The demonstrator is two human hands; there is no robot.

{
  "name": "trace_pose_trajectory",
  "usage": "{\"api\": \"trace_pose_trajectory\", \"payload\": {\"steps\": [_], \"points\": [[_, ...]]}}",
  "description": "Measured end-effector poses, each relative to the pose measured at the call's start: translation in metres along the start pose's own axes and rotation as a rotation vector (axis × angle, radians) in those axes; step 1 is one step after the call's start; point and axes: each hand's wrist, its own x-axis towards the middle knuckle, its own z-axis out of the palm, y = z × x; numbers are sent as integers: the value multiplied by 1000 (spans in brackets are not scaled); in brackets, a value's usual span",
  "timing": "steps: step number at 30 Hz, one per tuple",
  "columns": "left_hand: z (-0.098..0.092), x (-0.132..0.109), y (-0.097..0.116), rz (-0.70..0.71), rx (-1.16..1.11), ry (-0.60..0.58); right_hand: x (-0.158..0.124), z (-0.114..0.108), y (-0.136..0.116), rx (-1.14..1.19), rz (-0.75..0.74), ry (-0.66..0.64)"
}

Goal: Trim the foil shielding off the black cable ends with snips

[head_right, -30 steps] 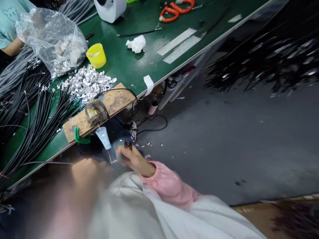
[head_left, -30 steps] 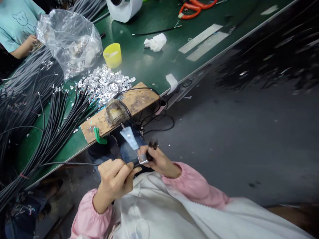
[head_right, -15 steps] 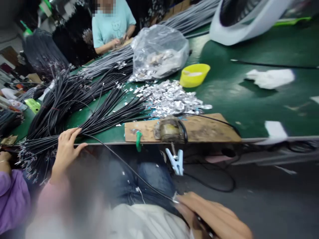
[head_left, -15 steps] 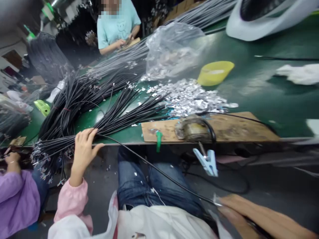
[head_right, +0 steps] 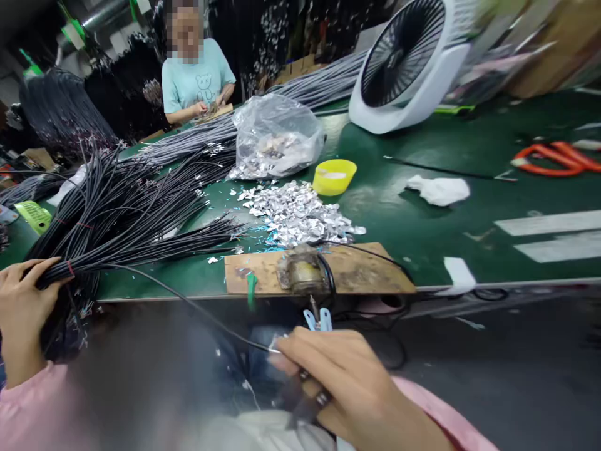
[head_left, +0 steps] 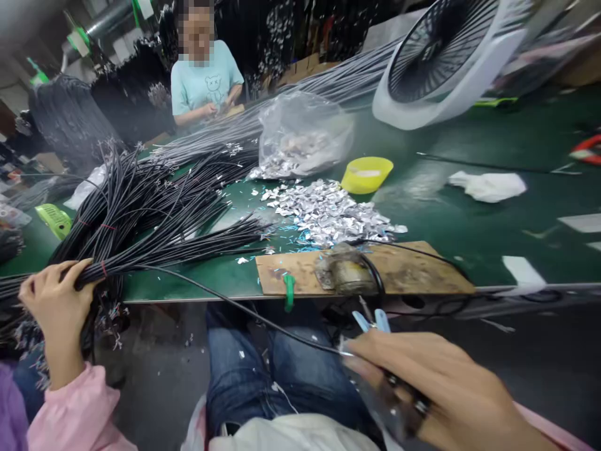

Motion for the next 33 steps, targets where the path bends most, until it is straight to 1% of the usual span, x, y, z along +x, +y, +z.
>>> {"api": "trace_pose_trajectory", "payload": {"steps": [1, 2, 3, 4, 6, 7, 8, 9, 10, 11, 12, 13, 14, 15, 16, 18, 21, 22, 24, 27, 30, 33], "points": [[1, -2, 6, -28, -34, 7, 13, 2, 0, 45, -100, -14], [3, -6, 18, -62, -97, 32, 28, 4, 1, 82, -170, -71], [4, -12, 35, -48, -212, 8, 44, 5, 3, 102, -196, -106], [5, -18, 57, -28, -367, -41, 60, 7, 5, 128, -218, -132], [7, -30, 111, 32, -691, -139, 93, 13, 13, 202, -228, -168], [8, -32, 140, 96, -809, -218, 109, 16, 18, 249, -212, -196], [9, -30, 168, 165, -899, -293, 123, 21, 25, 266, -162, -200], [10, -25, 193, 222, -986, -321, 137, 26, 33, 276, -110, -192], [13, -15, 213, 247, -1072, -302, 149, 32, 42, 281, -57, -181], [16, -2, 229, 248, -1152, -265, 159, 38, 50, 284, 3, -180], [21, 13, 240, 250, -1225, -249, 168, 44, 58, 293, 62, -181], [26, 29, 247, 229, -1291, -245, 174, 50, 66, 312, 122, -187], [33, 45, 251, 205, -1354, -280, 178, 57, 73, 350, 180, -185], [39, 60, 253, 174, -1431, -340, 181, 62, 79, 398, 230, -180], [46, 73, 253, 145, -1527, -426, 181, 67, 83, 443, 274, -172], [59, 90, 251, 62, -1749, -584, 179, 74, 87, 484, 324, -158], [68, 95, 247, -76, -1968, -762, 170, 76, 87, 400, 348, -98], [68, 94, 246, -96, -2000, -809, 168, 76, 86, 353, 345, -73], [65, 89, 247, -91, -2030, -880, 164, 73, 84, 274, 327, -43], [61, 83, 251, -101, -2062, -889, 160, 68, 84, 209, 325, -25], [61, 81, 256, -195, -2076, -858, 156, 66, 85, 115, 317, 12], [61, 80, 258, -290, -2036, -830, 152, 66, 84, 19, 226, 46]]}}
